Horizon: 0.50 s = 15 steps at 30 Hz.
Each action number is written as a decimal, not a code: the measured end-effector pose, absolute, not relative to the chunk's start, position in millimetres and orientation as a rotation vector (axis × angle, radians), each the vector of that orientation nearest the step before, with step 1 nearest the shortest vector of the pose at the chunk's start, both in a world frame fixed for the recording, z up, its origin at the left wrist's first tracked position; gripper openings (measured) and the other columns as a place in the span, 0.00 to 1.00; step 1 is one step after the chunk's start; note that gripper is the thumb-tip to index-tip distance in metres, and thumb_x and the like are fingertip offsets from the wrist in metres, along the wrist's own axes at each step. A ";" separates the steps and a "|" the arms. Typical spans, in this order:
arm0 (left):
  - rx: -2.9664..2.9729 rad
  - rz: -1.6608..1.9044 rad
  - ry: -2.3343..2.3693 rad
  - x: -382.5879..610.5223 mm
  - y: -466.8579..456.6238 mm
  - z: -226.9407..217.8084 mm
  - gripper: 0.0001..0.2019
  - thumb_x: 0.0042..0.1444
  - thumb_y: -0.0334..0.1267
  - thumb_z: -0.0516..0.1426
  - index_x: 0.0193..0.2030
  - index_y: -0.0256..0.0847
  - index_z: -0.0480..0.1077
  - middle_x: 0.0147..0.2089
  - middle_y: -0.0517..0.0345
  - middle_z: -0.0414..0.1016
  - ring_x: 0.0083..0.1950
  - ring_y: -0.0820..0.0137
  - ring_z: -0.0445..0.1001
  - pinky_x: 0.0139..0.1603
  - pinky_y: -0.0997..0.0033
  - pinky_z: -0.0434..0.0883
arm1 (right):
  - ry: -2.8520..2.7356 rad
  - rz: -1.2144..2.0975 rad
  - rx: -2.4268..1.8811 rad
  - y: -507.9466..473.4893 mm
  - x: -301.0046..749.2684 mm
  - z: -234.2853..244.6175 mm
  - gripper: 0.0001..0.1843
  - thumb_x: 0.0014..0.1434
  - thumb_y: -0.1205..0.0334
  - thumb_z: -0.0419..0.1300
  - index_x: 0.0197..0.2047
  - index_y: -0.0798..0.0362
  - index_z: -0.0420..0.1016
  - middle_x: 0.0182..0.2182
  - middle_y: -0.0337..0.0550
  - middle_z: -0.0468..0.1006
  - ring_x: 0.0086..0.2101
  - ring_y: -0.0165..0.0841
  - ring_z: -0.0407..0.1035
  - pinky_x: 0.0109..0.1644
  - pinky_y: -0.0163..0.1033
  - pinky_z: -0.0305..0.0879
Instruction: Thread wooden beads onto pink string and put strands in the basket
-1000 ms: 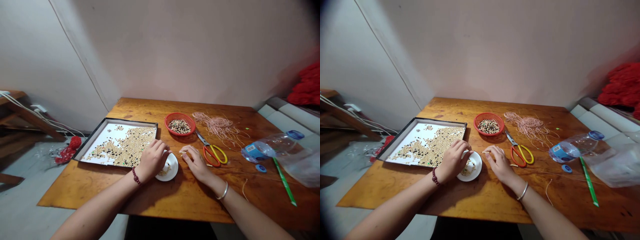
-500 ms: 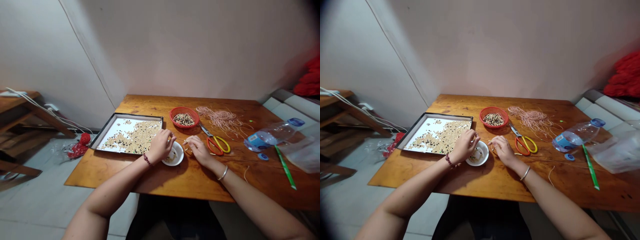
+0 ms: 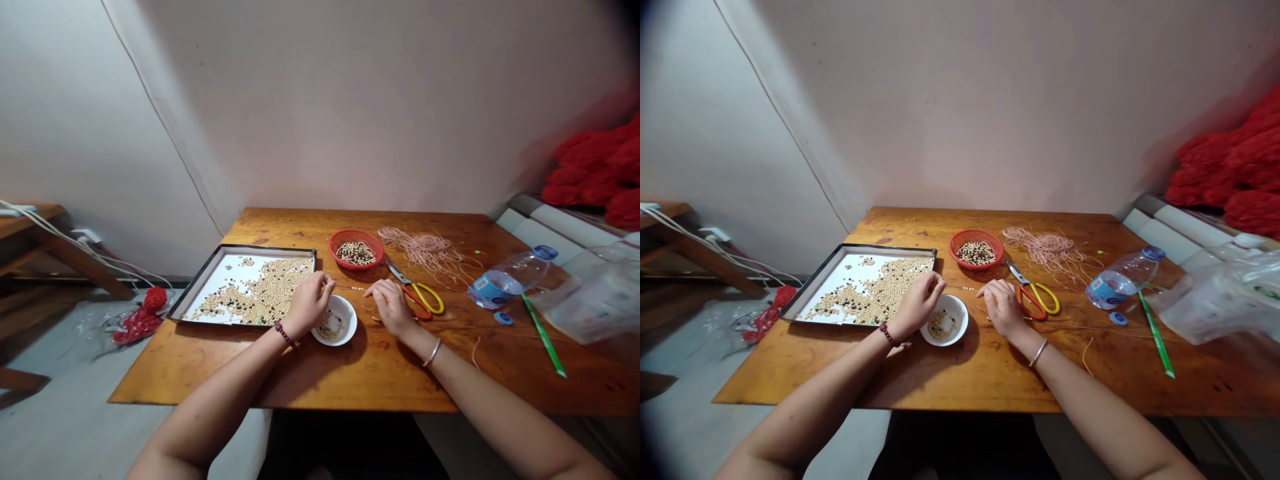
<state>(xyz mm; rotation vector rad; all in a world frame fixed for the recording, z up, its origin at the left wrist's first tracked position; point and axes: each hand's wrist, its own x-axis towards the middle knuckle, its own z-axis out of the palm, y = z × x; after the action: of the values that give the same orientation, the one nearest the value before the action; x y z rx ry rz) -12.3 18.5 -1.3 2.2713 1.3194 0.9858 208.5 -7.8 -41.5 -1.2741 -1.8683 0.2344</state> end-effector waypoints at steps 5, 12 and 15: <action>2.305 1.016 1.272 -12.8 16.8 2.0 0.10 0.64 0.42 0.48 0.34 0.40 0.64 0.35 0.56 0.70 0.38 0.67 0.67 0.40 0.67 0.63 | -1.830 0.358 -1.199 -5.6 211.0 -42.6 0.16 0.60 0.67 0.48 0.47 0.52 0.73 0.44 0.46 0.76 0.46 0.40 0.66 0.52 0.47 0.59; 2.424 0.976 1.177 -10.3 6.7 2.8 0.10 0.63 0.43 0.50 0.36 0.41 0.65 0.37 0.55 0.72 0.39 0.66 0.67 0.39 0.66 0.64 | -1.926 0.279 -1.178 -12.7 202.6 -38.2 0.15 0.64 0.56 0.52 0.29 0.51 0.72 0.29 0.43 0.76 0.37 0.37 0.67 0.46 0.46 0.58; 2.431 0.972 1.190 -10.7 6.8 2.1 0.10 0.63 0.43 0.50 0.36 0.41 0.65 0.37 0.55 0.71 0.39 0.66 0.67 0.39 0.66 0.64 | -1.982 0.271 -1.164 -14.0 201.0 -38.7 0.22 0.67 0.57 0.46 0.24 0.51 0.69 0.24 0.41 0.74 0.33 0.35 0.66 0.45 0.45 0.55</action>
<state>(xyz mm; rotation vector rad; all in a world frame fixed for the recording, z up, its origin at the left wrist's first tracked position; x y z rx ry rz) -10.7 6.8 2.1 2.4314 1.1897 0.9719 201.0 -14.0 -38.7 -1.1640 -1.9818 0.2715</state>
